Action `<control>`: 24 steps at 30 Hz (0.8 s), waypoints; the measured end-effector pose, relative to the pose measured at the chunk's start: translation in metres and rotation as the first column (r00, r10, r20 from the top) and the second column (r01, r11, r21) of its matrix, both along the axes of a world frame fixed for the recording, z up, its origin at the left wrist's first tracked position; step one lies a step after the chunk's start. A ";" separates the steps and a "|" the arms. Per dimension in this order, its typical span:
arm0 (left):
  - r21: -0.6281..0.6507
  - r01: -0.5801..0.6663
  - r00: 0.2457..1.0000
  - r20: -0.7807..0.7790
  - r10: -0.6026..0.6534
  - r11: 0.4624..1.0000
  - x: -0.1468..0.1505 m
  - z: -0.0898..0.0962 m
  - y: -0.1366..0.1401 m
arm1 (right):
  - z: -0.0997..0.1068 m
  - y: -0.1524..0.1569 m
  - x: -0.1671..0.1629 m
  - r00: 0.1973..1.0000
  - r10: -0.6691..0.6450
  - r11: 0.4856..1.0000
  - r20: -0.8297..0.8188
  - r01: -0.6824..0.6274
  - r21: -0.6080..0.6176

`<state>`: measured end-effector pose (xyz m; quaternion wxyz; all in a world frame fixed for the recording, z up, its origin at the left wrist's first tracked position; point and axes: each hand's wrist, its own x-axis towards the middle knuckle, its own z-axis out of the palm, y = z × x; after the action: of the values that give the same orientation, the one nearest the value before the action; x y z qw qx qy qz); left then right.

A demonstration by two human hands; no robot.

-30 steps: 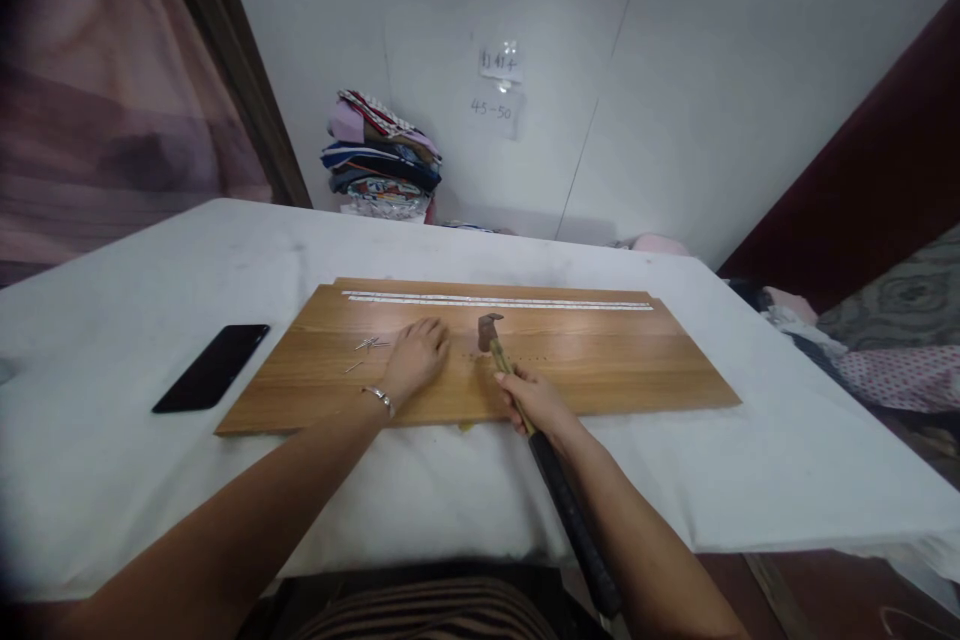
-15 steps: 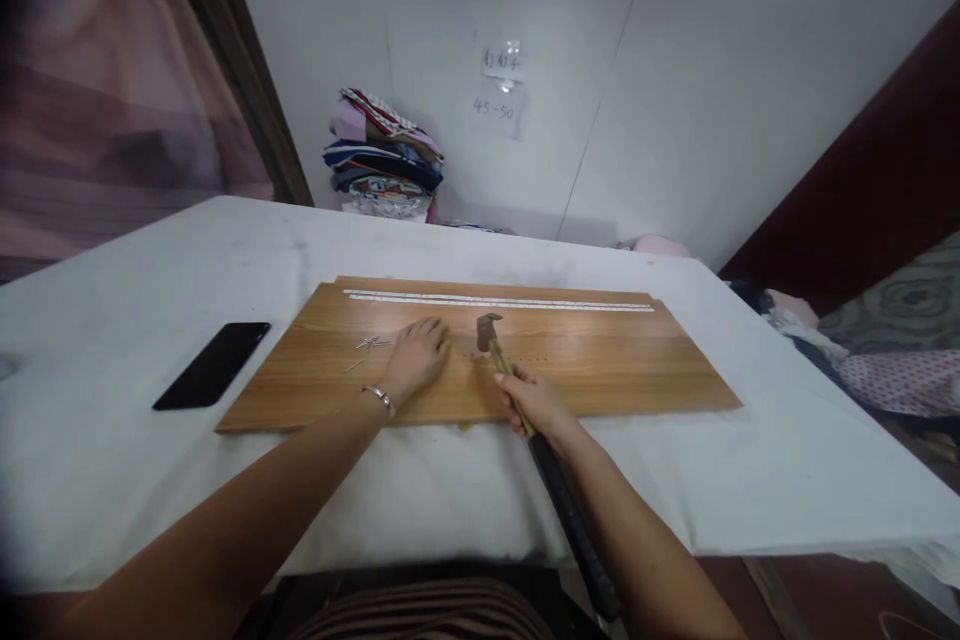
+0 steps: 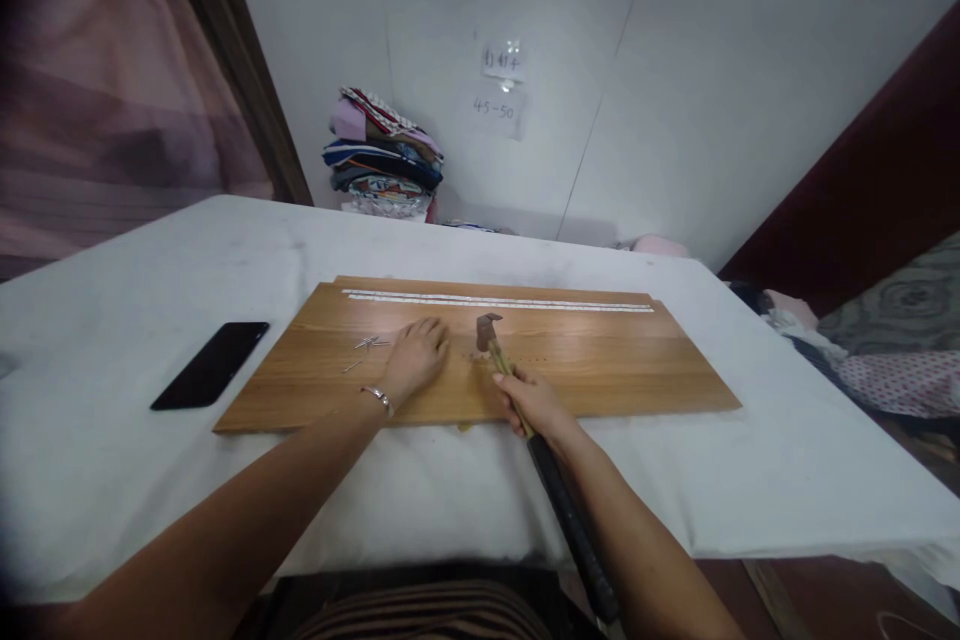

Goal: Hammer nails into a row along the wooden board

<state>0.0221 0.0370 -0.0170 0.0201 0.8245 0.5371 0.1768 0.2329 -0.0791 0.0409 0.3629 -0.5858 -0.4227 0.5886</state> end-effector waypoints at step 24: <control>0.019 0.006 1.000 0.030 -0.007 1.000 0.000 -0.005 0.002 | 0.000 -0.004 -0.002 1.000 -0.023 1.000 0.006 0.023 -0.020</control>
<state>0.0216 0.0394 -0.0223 0.0211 0.8237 0.5323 0.1943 0.2306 -0.0828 0.0404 0.3626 -0.5958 -0.4113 0.5869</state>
